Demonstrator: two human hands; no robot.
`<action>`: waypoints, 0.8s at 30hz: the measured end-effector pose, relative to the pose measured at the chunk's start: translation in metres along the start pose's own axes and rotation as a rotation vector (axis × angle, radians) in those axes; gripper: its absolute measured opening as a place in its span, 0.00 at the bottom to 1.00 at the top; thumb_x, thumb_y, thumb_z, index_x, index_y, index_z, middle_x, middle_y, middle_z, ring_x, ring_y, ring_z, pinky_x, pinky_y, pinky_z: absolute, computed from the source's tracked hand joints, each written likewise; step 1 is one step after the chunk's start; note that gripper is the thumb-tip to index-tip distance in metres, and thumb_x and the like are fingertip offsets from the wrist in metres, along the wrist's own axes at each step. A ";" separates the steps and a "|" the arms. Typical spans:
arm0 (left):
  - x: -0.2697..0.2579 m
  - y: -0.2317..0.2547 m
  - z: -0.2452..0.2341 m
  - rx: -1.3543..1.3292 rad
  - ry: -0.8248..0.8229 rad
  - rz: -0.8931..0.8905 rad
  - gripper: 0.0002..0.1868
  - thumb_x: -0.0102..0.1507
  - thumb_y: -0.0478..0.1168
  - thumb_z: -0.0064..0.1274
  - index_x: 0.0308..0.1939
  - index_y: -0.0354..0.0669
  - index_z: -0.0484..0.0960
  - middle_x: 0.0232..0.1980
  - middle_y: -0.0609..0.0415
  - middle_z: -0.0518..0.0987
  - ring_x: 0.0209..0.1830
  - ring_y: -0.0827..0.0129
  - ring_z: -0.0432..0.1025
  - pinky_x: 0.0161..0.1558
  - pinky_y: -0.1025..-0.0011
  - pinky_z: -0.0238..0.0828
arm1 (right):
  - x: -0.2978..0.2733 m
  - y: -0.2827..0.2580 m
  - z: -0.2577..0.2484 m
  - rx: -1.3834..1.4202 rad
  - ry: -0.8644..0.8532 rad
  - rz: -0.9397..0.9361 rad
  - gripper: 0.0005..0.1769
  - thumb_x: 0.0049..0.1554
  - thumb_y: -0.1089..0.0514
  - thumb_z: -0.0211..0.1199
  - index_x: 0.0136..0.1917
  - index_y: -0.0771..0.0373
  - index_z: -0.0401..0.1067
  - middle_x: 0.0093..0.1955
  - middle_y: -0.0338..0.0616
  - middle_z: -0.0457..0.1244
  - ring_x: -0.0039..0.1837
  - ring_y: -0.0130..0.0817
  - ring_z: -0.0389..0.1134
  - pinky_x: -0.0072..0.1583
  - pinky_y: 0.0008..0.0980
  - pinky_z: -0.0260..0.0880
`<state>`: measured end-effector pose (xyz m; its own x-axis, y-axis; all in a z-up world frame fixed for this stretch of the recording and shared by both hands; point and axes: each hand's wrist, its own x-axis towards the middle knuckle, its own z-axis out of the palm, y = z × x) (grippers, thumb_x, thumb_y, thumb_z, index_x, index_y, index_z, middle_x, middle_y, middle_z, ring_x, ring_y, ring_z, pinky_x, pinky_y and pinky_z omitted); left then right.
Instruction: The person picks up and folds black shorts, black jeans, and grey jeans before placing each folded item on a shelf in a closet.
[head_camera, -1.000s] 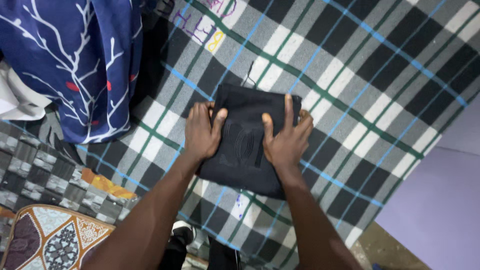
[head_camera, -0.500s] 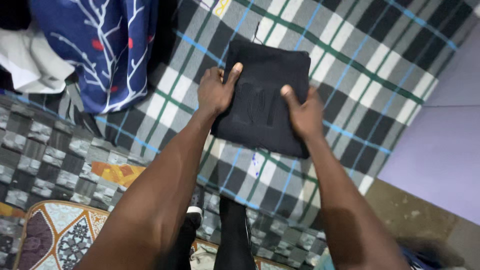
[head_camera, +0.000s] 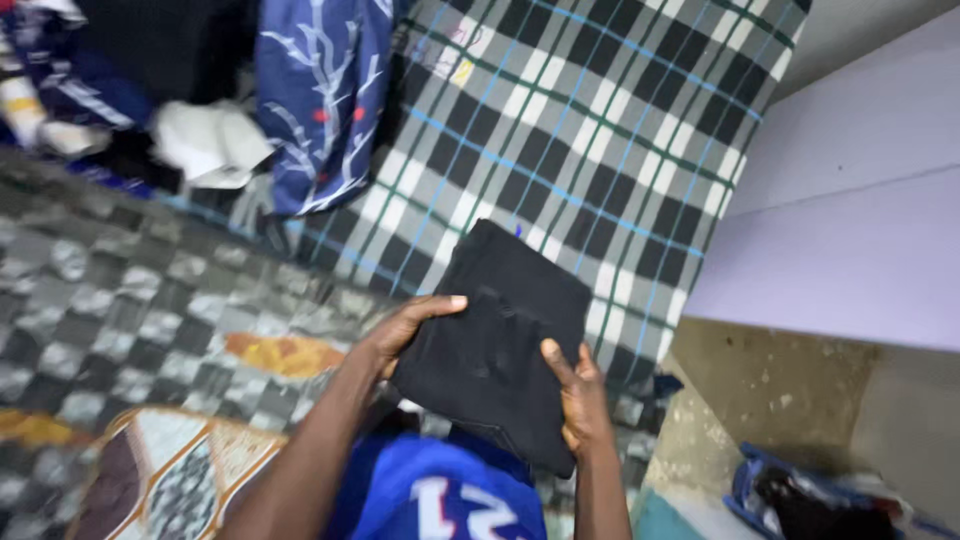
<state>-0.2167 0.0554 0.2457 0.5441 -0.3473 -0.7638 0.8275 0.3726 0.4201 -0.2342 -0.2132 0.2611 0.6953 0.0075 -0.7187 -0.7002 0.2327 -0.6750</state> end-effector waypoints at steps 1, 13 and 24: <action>-0.025 -0.008 0.012 -0.165 -0.073 -0.012 0.31 0.58 0.52 0.62 0.56 0.29 0.81 0.50 0.40 0.85 0.45 0.56 0.82 0.48 0.60 0.82 | -0.026 -0.005 0.001 0.001 -0.002 0.002 0.48 0.49 0.48 0.71 0.76 0.64 0.56 0.70 0.51 0.64 0.67 0.41 0.67 0.64 0.42 0.71; -0.139 -0.005 0.116 -0.255 -0.367 0.083 0.19 0.62 0.42 0.56 0.49 0.28 0.82 0.43 0.42 0.85 0.38 0.58 0.82 0.43 0.63 0.82 | -0.198 -0.094 -0.044 -0.311 0.040 -0.532 0.37 0.55 0.53 0.70 0.74 0.68 0.64 0.66 0.47 0.66 0.64 0.32 0.68 0.63 0.32 0.69; -0.133 -0.073 0.216 -0.217 -0.343 0.102 0.19 0.55 0.38 0.48 0.45 0.29 0.82 0.42 0.45 0.84 0.39 0.59 0.81 0.48 0.62 0.82 | -0.314 -0.086 -0.081 -0.504 0.674 -0.928 0.31 0.60 0.49 0.68 0.71 0.63 0.68 0.68 0.51 0.66 0.68 0.42 0.67 0.69 0.40 0.66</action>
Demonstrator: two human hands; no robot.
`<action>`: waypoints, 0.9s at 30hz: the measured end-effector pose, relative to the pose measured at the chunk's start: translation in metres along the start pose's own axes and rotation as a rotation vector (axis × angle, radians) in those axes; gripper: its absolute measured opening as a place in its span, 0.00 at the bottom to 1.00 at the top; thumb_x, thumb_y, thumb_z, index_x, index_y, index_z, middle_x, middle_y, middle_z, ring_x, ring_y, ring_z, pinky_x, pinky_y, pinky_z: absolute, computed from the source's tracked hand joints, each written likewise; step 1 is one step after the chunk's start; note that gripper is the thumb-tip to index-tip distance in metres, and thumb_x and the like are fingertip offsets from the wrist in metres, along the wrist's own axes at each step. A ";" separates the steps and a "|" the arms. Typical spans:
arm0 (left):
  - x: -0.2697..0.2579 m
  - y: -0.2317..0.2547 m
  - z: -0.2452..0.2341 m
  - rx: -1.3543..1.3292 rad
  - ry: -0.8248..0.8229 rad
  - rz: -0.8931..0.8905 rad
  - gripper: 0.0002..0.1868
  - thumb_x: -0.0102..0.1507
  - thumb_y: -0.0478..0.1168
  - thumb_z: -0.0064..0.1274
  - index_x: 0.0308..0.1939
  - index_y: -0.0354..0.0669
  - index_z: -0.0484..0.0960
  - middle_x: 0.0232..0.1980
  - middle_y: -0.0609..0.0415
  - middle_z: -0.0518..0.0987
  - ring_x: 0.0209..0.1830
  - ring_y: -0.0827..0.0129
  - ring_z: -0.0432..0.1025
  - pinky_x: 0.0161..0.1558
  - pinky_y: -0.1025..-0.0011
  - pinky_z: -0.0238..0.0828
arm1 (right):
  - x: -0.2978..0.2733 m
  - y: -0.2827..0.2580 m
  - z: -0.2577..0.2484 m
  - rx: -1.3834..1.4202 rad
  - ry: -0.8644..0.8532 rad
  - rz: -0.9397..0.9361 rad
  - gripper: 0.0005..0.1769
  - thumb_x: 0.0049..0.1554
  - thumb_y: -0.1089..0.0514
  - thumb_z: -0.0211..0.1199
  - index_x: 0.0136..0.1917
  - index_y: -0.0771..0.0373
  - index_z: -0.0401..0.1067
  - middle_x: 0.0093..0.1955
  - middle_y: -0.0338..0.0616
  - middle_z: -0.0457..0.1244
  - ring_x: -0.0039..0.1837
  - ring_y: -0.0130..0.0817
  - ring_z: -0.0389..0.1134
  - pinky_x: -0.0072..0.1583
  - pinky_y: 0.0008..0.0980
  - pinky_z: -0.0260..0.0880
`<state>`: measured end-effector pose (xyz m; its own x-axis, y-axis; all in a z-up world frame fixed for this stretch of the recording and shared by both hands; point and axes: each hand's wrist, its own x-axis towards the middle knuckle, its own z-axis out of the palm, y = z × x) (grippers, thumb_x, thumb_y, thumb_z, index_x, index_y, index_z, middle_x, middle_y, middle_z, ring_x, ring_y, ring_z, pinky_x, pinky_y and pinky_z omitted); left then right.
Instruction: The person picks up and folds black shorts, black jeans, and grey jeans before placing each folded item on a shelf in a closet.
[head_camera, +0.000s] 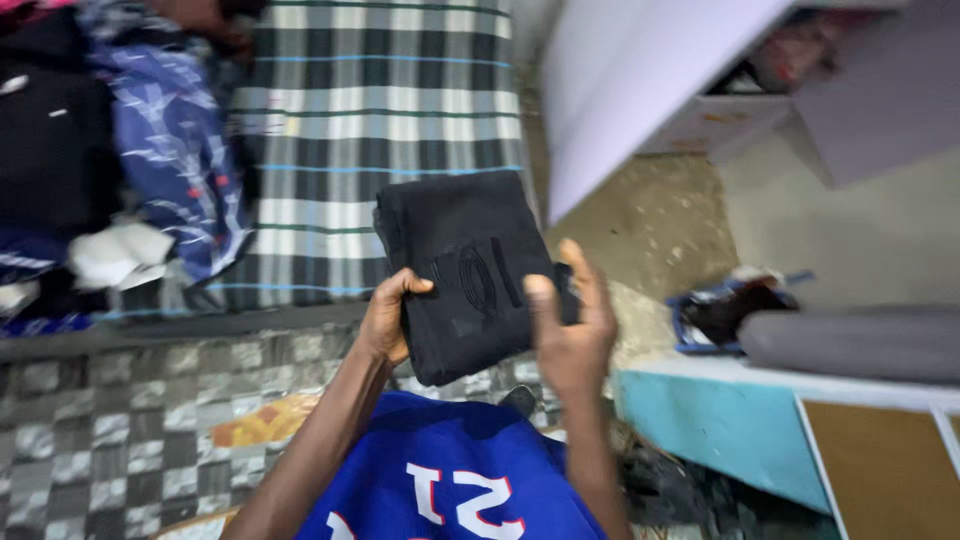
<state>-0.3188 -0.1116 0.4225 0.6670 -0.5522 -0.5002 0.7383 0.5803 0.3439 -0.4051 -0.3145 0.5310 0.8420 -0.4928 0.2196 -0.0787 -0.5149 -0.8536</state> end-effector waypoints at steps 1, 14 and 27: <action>0.010 -0.011 0.008 -0.005 -0.044 0.005 0.14 0.59 0.37 0.50 0.44 0.30 0.80 0.42 0.45 0.83 0.41 0.59 0.81 0.49 0.60 0.81 | -0.004 0.003 -0.005 0.049 -0.021 -0.017 0.33 0.60 0.47 0.67 0.73 0.63 0.66 0.71 0.53 0.63 0.72 0.45 0.65 0.72 0.43 0.64; 0.107 -0.208 0.165 0.012 -0.194 -0.176 0.14 0.57 0.32 0.51 0.45 0.26 0.81 0.44 0.42 0.84 0.43 0.55 0.81 0.53 0.57 0.80 | 0.034 0.285 -0.220 0.160 0.023 0.270 0.37 0.64 0.42 0.59 0.76 0.67 0.61 0.74 0.57 0.61 0.74 0.48 0.62 0.73 0.42 0.61; 0.230 -0.258 0.277 0.134 -0.242 -0.290 0.18 0.55 0.33 0.48 0.46 0.23 0.79 0.45 0.38 0.84 0.43 0.52 0.81 0.53 0.54 0.79 | 0.089 0.338 -0.323 1.430 0.381 0.565 0.29 0.57 0.56 0.68 0.69 0.69 0.69 0.68 0.48 0.66 0.67 0.39 0.68 0.69 0.40 0.68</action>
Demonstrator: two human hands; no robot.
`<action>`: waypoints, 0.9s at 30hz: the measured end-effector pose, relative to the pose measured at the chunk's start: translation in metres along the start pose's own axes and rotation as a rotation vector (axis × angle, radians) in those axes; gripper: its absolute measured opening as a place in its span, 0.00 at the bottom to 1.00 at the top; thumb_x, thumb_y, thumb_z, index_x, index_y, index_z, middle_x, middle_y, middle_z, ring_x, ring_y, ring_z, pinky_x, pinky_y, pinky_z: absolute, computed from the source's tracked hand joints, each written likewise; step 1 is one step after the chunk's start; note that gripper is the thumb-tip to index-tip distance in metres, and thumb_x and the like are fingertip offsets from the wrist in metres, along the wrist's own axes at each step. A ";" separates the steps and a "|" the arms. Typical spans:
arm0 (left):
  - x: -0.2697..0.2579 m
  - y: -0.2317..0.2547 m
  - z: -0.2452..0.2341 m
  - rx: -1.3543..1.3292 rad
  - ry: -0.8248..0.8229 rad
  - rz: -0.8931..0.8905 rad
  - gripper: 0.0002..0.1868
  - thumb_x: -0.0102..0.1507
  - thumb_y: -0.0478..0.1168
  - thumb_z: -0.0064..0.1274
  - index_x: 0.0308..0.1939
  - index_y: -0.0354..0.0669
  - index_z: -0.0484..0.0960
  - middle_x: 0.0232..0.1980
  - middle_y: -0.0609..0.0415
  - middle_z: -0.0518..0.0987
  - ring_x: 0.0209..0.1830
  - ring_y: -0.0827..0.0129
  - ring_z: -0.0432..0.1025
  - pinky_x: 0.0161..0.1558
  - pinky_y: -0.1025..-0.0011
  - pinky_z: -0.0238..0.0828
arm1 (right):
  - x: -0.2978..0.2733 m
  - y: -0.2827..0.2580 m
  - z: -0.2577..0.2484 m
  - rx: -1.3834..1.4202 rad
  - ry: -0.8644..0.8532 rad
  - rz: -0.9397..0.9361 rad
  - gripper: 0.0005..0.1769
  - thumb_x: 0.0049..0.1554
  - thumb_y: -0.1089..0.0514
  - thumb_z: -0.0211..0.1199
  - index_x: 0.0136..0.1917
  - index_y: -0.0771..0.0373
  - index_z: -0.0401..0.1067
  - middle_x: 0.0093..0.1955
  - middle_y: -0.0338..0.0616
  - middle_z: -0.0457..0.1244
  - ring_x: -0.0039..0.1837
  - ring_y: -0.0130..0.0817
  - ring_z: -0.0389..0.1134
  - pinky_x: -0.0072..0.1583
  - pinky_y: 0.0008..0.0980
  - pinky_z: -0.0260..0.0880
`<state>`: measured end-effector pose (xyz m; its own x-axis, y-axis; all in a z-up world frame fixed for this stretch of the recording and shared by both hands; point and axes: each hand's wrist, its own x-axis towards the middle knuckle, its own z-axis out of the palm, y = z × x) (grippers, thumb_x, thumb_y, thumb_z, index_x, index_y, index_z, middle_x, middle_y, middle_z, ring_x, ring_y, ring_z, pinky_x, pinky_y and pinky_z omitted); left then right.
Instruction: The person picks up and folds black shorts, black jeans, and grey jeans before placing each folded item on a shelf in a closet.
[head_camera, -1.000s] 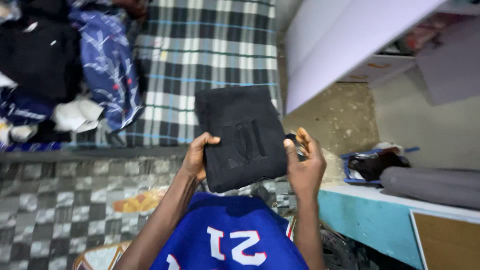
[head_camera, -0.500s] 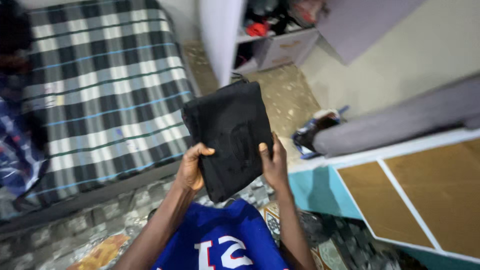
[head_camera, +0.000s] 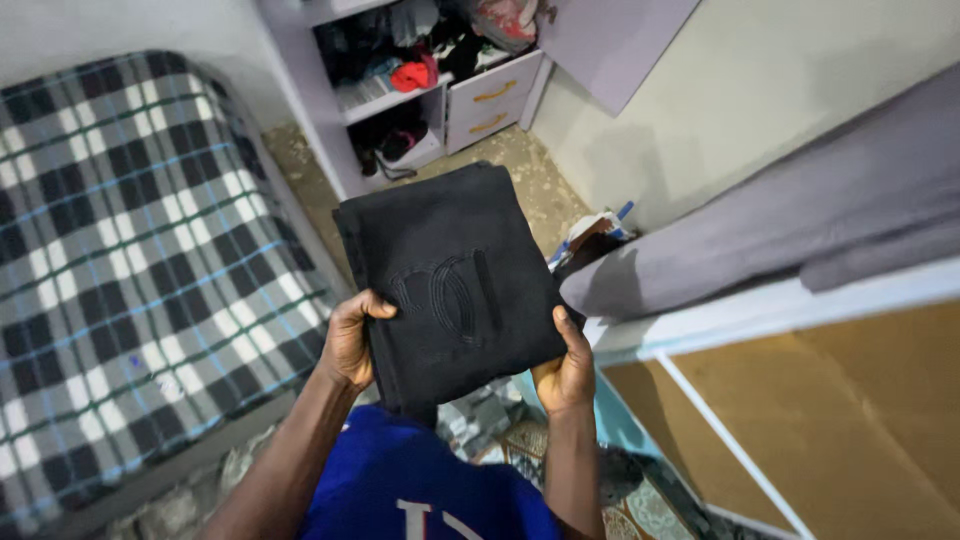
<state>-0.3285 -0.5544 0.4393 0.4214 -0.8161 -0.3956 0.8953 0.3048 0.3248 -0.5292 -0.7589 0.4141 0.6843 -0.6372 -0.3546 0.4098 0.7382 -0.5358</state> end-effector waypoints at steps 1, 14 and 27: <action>0.018 0.003 0.003 0.013 0.050 -0.018 0.19 0.53 0.33 0.48 0.46 0.25 0.80 0.44 0.40 0.84 0.42 0.53 0.81 0.53 0.55 0.79 | 0.016 -0.005 0.001 0.003 0.000 -0.005 0.29 0.57 0.56 0.67 0.69 0.69 0.69 0.68 0.48 0.66 0.67 0.39 0.68 0.69 0.40 0.68; 0.256 0.074 0.063 0.026 0.032 0.055 0.21 0.50 0.33 0.47 0.45 0.29 0.80 0.43 0.44 0.84 0.41 0.56 0.81 0.51 0.57 0.82 | 0.237 -0.064 0.089 0.123 0.133 -0.044 0.27 0.53 0.58 0.68 0.67 0.56 0.71 0.68 0.41 0.65 0.69 0.39 0.66 0.70 0.44 0.64; 0.357 0.167 0.123 0.172 0.108 0.195 0.33 0.57 0.47 0.61 0.62 0.32 0.75 0.56 0.39 0.78 0.55 0.52 0.75 0.57 0.53 0.75 | 0.394 -0.083 0.136 0.100 0.044 0.081 0.20 0.57 0.59 0.63 0.62 0.64 0.72 0.61 0.48 0.68 0.63 0.43 0.68 0.66 0.48 0.66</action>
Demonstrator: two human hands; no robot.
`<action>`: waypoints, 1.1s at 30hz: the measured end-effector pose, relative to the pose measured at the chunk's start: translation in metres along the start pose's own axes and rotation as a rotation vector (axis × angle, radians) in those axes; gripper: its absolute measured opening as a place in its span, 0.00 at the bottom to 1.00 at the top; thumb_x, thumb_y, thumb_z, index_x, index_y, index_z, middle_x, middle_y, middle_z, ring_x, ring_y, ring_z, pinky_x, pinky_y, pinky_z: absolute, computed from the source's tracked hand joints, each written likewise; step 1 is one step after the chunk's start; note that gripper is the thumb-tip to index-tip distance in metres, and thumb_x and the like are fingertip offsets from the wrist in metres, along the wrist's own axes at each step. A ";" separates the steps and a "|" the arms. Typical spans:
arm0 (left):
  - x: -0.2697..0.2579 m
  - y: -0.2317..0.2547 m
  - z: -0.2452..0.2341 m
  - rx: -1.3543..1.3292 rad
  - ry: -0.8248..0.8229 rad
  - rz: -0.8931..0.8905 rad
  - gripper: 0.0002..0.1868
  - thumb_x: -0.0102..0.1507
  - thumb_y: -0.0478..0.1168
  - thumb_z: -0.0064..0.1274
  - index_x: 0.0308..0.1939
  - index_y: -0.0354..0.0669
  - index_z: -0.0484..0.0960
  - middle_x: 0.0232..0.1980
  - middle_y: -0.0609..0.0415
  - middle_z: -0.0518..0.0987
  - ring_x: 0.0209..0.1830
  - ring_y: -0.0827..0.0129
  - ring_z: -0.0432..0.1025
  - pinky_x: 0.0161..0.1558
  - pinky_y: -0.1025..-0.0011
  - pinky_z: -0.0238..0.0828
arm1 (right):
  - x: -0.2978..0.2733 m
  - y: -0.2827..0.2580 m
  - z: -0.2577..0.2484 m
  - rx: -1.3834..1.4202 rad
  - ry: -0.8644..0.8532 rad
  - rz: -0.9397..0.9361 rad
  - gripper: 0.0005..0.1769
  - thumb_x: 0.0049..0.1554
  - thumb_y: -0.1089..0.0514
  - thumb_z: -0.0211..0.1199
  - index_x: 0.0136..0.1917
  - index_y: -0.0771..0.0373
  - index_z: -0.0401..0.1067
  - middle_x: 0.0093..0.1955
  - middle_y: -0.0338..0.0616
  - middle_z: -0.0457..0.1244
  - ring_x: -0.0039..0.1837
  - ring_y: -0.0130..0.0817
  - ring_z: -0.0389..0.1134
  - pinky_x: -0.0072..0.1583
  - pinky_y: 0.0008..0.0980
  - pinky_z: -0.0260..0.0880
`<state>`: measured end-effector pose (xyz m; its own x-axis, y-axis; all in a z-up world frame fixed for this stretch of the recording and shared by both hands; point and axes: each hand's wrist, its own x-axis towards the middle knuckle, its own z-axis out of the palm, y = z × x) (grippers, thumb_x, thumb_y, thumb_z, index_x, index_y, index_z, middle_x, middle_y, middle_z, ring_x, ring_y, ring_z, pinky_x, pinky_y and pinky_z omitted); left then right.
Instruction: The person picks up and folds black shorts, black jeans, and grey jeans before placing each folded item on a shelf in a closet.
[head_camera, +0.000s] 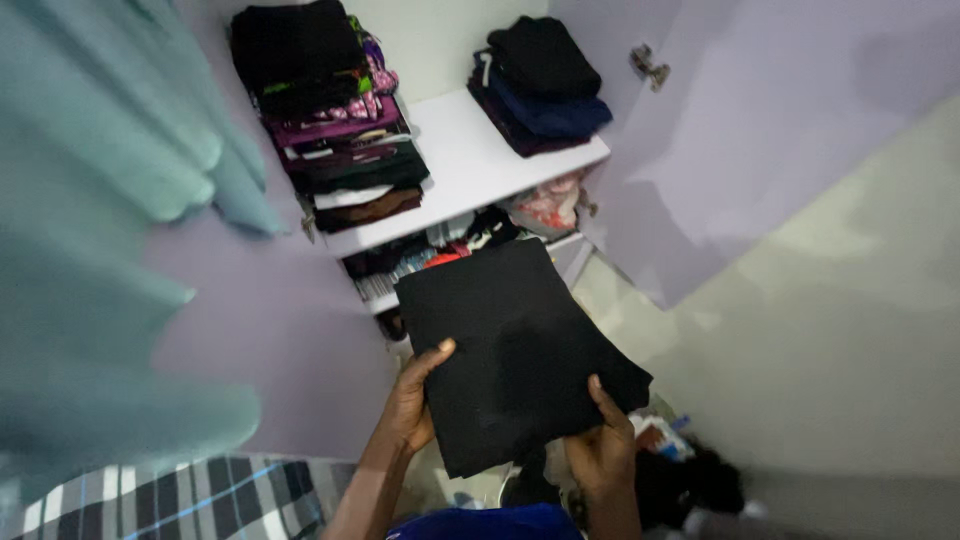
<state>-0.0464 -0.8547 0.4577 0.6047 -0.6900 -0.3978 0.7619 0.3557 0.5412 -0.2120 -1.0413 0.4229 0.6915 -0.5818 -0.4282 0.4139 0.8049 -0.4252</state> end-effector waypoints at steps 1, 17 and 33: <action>0.011 0.005 0.004 0.028 0.055 -0.012 0.37 0.56 0.52 0.61 0.63 0.32 0.74 0.59 0.37 0.77 0.59 0.48 0.74 0.59 0.49 0.74 | 0.016 -0.002 -0.001 -0.003 -0.008 0.010 0.20 0.57 0.59 0.63 0.62 0.64 0.72 0.61 0.48 0.68 0.63 0.43 0.68 0.66 0.48 0.66; 0.185 0.063 0.118 0.173 0.163 0.207 0.71 0.42 0.76 0.61 0.78 0.36 0.56 0.77 0.34 0.61 0.77 0.41 0.57 0.70 0.43 0.60 | 0.289 -0.100 0.034 0.093 -0.281 0.225 0.15 0.71 0.57 0.63 0.67 0.66 0.72 0.64 0.50 0.67 0.62 0.39 0.67 0.61 0.39 0.64; 0.356 0.141 0.113 0.061 0.301 0.146 0.58 0.50 0.72 0.54 0.75 0.44 0.60 0.77 0.39 0.63 0.76 0.43 0.59 0.70 0.42 0.61 | 0.466 -0.101 0.095 -0.296 -0.025 0.131 0.29 0.62 0.51 0.64 0.71 0.66 0.70 0.67 0.47 0.66 0.58 0.38 0.62 0.56 0.44 0.56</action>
<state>0.2497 -1.1210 0.4759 0.7549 -0.4144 -0.5083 0.6522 0.3926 0.6485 0.1250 -1.3830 0.3425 0.7430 -0.4699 -0.4767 0.1330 0.8016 -0.5829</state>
